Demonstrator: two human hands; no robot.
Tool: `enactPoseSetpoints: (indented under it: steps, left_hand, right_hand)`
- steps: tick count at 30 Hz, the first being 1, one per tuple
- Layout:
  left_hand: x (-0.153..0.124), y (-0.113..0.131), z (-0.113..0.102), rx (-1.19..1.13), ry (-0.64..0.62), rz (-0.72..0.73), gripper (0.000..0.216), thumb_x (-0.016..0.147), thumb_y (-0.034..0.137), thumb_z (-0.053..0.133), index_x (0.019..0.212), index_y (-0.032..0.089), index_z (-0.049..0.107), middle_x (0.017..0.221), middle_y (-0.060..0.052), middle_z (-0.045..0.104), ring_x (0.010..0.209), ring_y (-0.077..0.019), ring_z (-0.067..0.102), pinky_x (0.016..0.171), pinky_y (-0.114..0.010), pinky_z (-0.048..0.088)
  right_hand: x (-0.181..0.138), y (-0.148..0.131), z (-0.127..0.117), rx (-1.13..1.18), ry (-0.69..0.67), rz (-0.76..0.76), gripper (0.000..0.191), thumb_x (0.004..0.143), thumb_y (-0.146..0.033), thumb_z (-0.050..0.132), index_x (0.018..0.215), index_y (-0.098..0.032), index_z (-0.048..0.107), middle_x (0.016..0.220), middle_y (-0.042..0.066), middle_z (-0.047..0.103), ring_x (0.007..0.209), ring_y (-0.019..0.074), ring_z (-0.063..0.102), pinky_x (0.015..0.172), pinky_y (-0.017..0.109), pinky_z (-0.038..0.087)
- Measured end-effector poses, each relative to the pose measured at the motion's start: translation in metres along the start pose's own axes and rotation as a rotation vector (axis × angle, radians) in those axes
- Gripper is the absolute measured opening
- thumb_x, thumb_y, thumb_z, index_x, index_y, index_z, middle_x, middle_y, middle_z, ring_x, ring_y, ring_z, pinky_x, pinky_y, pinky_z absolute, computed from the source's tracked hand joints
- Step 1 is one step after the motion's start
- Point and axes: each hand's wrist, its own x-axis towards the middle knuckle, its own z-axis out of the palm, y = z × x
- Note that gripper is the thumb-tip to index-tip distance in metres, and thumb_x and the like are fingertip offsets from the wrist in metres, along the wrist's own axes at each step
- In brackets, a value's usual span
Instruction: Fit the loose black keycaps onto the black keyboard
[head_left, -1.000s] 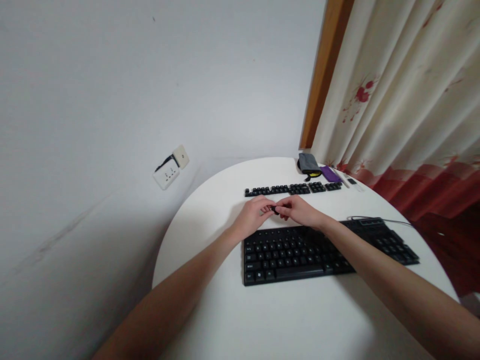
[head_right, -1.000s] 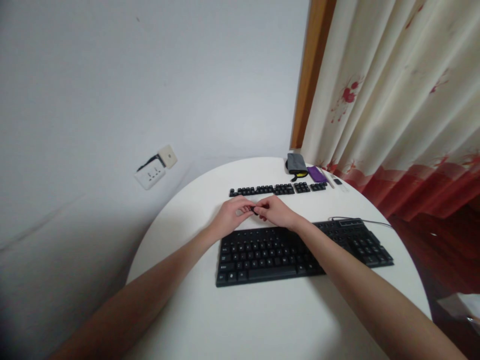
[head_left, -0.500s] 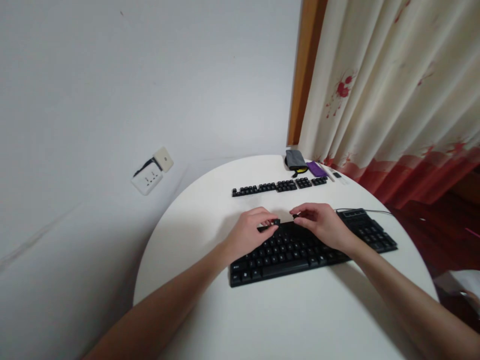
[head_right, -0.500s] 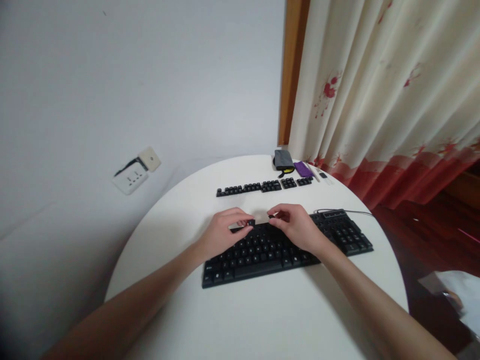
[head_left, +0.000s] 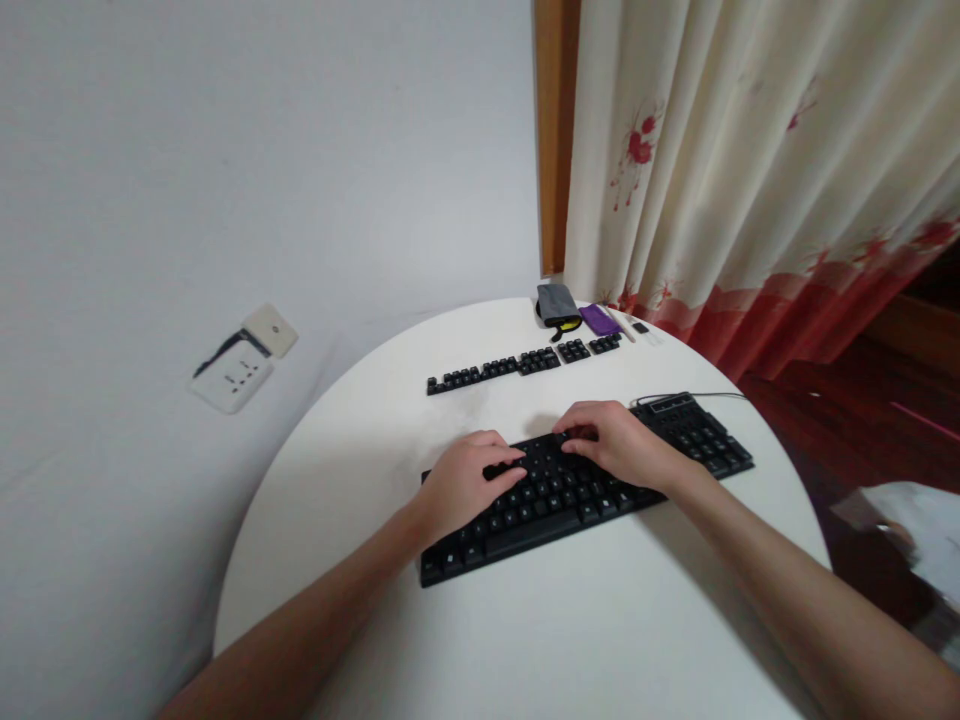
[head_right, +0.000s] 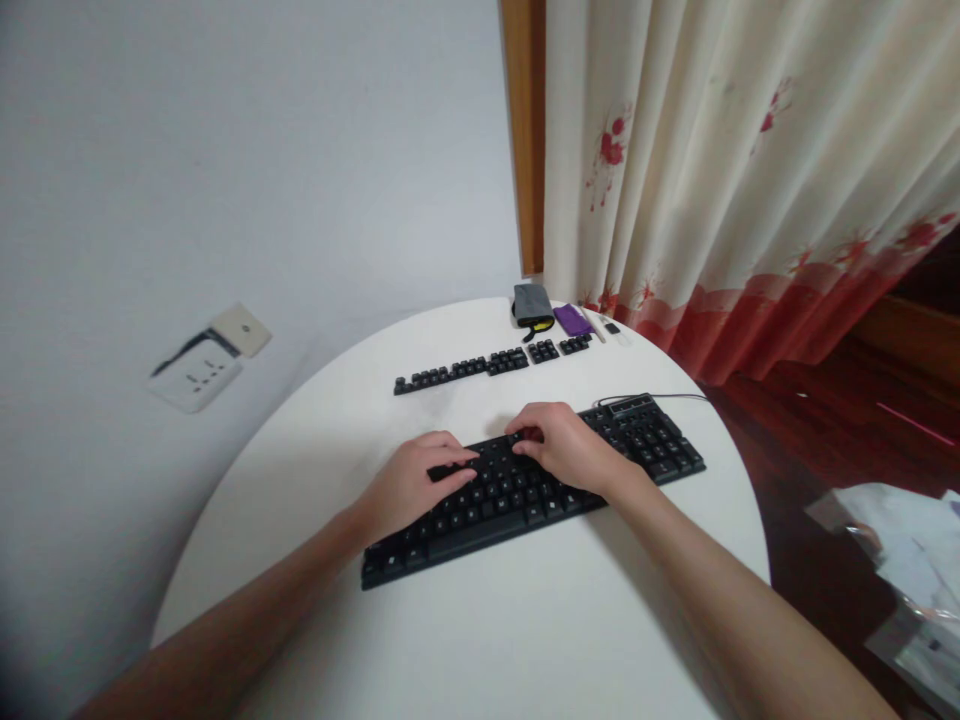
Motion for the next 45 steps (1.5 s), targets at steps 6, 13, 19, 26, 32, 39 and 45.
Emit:
enactPoseSetpoints:
  steps: [6,13,19,26,32,39,45]
  left_hand:
    - [0.002,0.006,0.006,-0.005,0.032,-0.059,0.017,0.088,0.032,0.064,0.099,0.028,0.076,0.095,-0.002,0.070,0.087,-0.0168,0.064,0.080,-0.028,0.050]
    - [0.013,0.020,0.021,0.052,0.034,-0.074,0.017,0.087,0.030,0.064,0.098,0.026,0.077,0.093,-0.002,0.069,0.088,-0.0180,0.062,0.083,-0.030,0.049]
    - [0.013,0.032,0.026,0.205,0.040,-0.092,0.018,0.087,0.028,0.064,0.099,0.025,0.077,0.093,-0.004,0.066,0.090,-0.0207,0.059,0.084,-0.034,0.048]
    - [0.004,0.036,0.030,0.302,0.053,-0.022,0.022,0.091,0.025,0.057,0.105,0.025,0.074,0.094,-0.004,0.065,0.090,-0.0205,0.057,0.082,-0.033,0.048]
    - [0.000,0.035,0.037,0.284,0.099,-0.028,0.022,0.093,0.025,0.054,0.105,0.023,0.072,0.094,-0.004,0.064,0.091,-0.0201,0.057,0.084,-0.034,0.048]
    - [0.001,0.031,0.031,0.221,0.056,0.031,0.020,0.093,0.023,0.054,0.103,0.023,0.072,0.096,-0.004,0.063,0.094,-0.0197,0.057,0.086,-0.033,0.048]
    - [0.002,0.033,0.029,0.227,0.044,0.062,0.019,0.094,0.022,0.052,0.097,0.021,0.071,0.095,-0.005,0.062,0.092,-0.0195,0.056,0.085,-0.034,0.047]
  right_hand:
    - [-0.001,-0.004,-0.005,-0.030,-0.047,-0.050,0.016,0.083,-0.011,0.062,0.091,-0.018,0.073,0.090,0.004,0.071,0.076,0.0162,0.064,0.074,0.029,0.050]
    - [0.001,0.003,-0.007,-0.040,0.007,-0.046,0.018,0.082,-0.010,0.063,0.095,-0.018,0.073,0.090,0.005,0.072,0.076,0.0164,0.064,0.075,0.029,0.050]
    - [0.000,0.001,-0.010,-0.010,0.027,-0.071,0.018,0.083,-0.012,0.064,0.098,-0.018,0.073,0.092,0.005,0.072,0.078,0.0160,0.064,0.077,0.029,0.050]
    - [0.000,0.004,-0.010,-0.015,0.019,-0.054,0.018,0.082,-0.011,0.064,0.097,-0.017,0.072,0.090,0.004,0.072,0.076,0.0156,0.063,0.075,0.029,0.050]
    - [-0.002,0.003,-0.009,0.017,-0.072,-0.063,0.017,0.084,-0.012,0.061,0.096,-0.018,0.072,0.093,0.004,0.070,0.077,0.0152,0.063,0.074,0.028,0.050]
    - [-0.003,-0.003,-0.004,-0.035,-0.198,-0.128,0.022,0.082,-0.008,0.061,0.094,-0.020,0.074,0.092,0.003,0.070,0.082,0.0161,0.064,0.077,0.026,0.048]
    - [-0.003,0.003,0.004,-0.022,-0.243,-0.084,0.017,0.081,-0.009,0.061,0.092,-0.018,0.071,0.083,0.001,0.070,0.070,0.0139,0.061,0.065,0.024,0.046]
